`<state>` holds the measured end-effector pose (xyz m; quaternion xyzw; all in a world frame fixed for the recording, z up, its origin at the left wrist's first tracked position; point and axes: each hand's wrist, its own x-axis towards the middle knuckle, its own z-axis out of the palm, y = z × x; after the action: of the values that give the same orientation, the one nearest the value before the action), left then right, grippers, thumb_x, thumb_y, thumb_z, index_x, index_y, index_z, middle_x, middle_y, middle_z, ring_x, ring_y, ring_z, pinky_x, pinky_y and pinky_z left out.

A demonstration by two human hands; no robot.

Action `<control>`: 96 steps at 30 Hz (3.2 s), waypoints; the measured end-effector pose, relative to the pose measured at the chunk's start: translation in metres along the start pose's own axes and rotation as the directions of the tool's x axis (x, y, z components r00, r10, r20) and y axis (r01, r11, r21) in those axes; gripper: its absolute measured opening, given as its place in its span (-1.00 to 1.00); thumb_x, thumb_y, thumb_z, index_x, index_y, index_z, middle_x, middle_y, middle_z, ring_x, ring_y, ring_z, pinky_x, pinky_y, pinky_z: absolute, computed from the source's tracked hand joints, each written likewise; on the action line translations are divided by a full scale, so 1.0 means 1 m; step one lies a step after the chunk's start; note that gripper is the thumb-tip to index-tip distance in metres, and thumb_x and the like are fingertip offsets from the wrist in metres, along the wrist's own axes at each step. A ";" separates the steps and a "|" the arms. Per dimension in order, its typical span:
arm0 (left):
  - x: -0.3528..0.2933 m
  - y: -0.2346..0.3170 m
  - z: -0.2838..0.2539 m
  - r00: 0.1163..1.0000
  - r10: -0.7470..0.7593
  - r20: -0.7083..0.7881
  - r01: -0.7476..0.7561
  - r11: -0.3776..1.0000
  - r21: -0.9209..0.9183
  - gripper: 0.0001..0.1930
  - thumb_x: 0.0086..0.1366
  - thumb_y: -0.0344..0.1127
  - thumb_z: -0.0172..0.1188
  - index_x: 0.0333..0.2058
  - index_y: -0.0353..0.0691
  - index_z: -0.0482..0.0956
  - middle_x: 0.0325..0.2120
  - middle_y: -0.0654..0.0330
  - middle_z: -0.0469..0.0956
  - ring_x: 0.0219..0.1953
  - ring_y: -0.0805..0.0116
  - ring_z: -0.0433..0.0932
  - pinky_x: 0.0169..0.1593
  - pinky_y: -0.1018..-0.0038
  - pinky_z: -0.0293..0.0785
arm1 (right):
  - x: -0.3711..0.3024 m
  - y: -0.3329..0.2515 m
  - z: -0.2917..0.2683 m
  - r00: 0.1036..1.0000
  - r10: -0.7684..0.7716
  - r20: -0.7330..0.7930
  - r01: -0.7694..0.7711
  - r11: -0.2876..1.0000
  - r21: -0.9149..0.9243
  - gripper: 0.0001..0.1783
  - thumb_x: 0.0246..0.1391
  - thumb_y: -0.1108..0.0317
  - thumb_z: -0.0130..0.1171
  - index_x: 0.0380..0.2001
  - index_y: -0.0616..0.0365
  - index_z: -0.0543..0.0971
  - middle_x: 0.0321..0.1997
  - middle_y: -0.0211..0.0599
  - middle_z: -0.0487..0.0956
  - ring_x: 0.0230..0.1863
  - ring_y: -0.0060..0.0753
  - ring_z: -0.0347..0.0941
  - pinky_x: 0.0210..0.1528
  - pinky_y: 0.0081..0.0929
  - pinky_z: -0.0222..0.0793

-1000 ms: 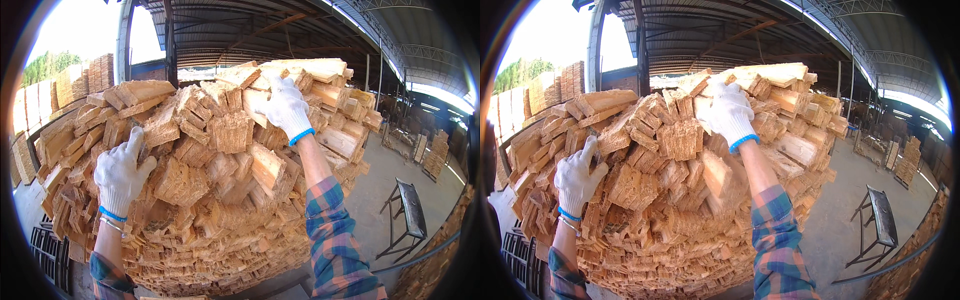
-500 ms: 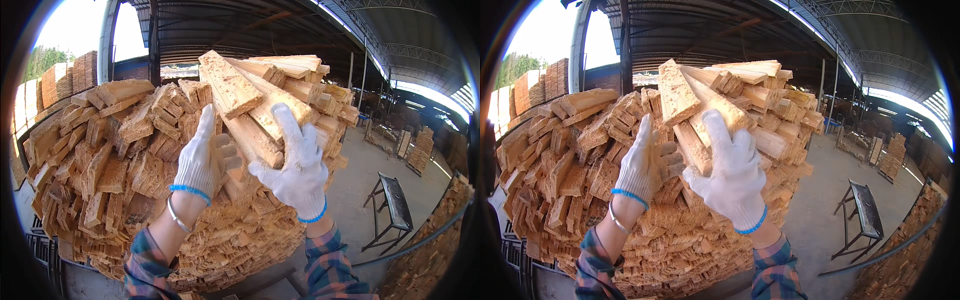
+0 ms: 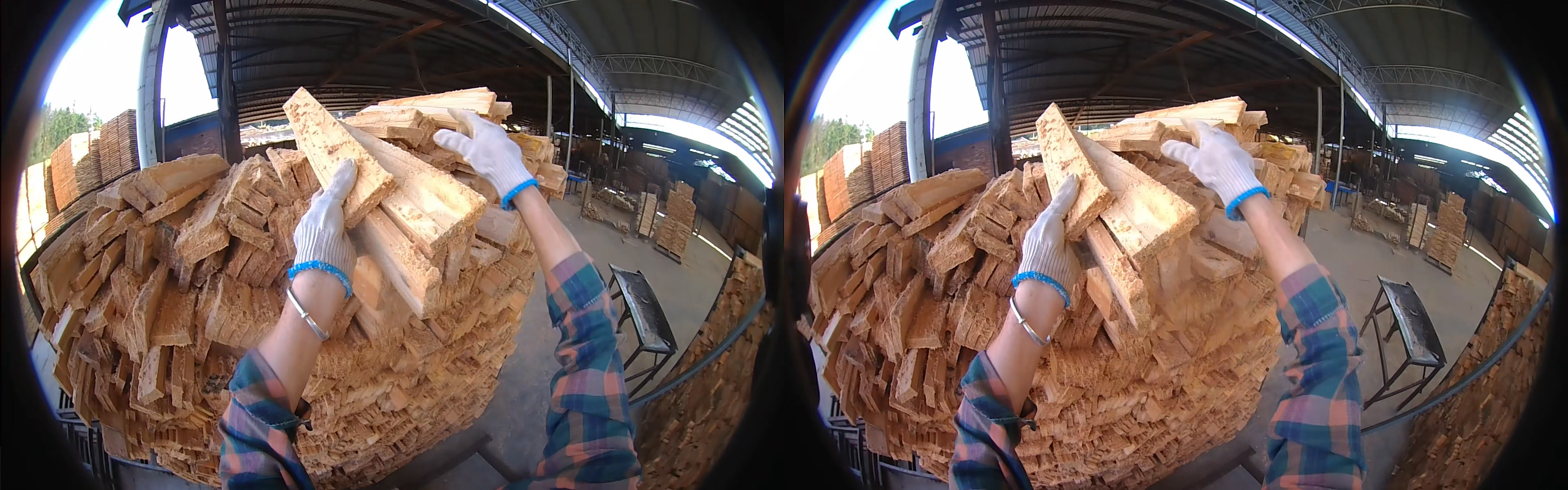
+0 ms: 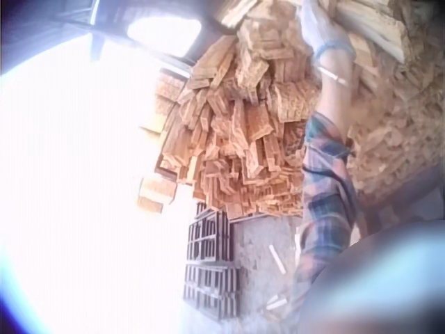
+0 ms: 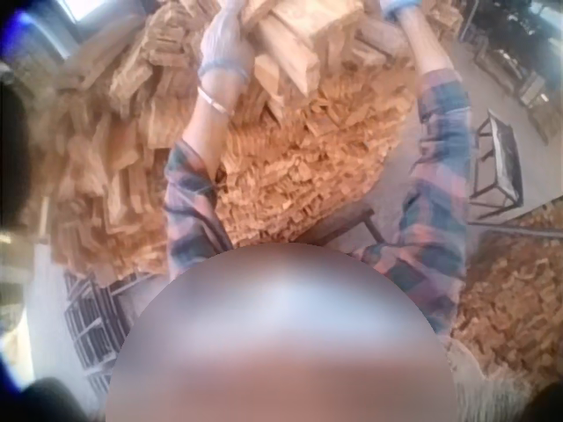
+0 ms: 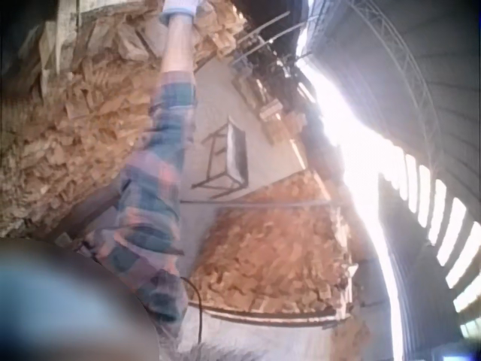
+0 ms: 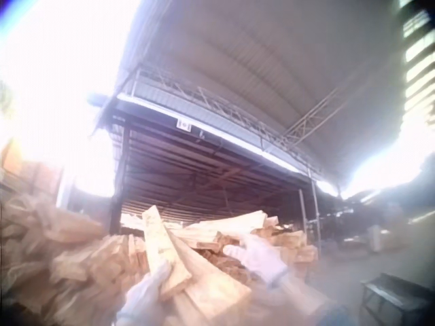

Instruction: The person repeatedly picks up wooden planks from a large pile and places them onto a wooden pallet. They arrange the planks in layers, alternating orientation to build a stable stack. The person wears gloves and works in a covered warehouse area with a concrete floor.

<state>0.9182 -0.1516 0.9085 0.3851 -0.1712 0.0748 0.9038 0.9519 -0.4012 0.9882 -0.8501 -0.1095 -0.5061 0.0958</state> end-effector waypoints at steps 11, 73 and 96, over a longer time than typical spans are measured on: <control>-0.019 0.012 0.007 0.997 -0.005 -0.074 0.003 1.000 -0.031 -0.43 0.21 -0.15 0.39 0.11 -0.32 0.46 0.01 0.06 0.52 0.05 0.20 0.47 0.19 0.23 0.37 | 0.042 -0.040 0.022 0.940 0.044 0.340 -0.030 0.998 -0.047 -0.55 0.11 0.03 0.16 0.07 -0.18 0.60 0.07 -0.16 0.61 0.13 -0.02 0.50 0.11 -0.09 0.43; -0.054 -0.024 -0.070 0.991 0.053 0.119 -0.041 0.994 -0.098 -0.45 0.38 -0.22 0.13 0.24 -0.38 0.28 0.06 0.02 0.50 0.08 0.13 0.51 0.20 0.21 0.46 | -0.114 -0.074 0.028 0.835 0.091 0.542 -0.549 0.086 0.831 -0.14 0.16 -0.27 0.15 0.05 0.48 0.52 -0.02 -0.06 0.62 -0.02 -0.40 0.53 0.06 -0.51 0.44; -0.234 -0.078 -0.212 0.957 0.002 -0.289 0.063 0.975 0.215 -0.51 0.49 -0.14 -0.05 0.30 -0.21 0.27 0.13 0.08 0.47 0.07 0.31 0.51 0.13 0.42 0.47 | -0.311 -0.125 0.034 0.713 -0.136 0.688 -0.665 -0.444 0.601 0.01 -0.07 -0.14 0.44 0.27 0.29 0.26 0.09 -0.22 0.49 0.12 -0.34 0.42 0.23 -0.39 0.36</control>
<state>0.7743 -0.0532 0.6337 0.4713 -0.0228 0.1346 0.8713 0.8007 -0.2995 0.7047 -0.4757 -0.2378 0.0928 0.8417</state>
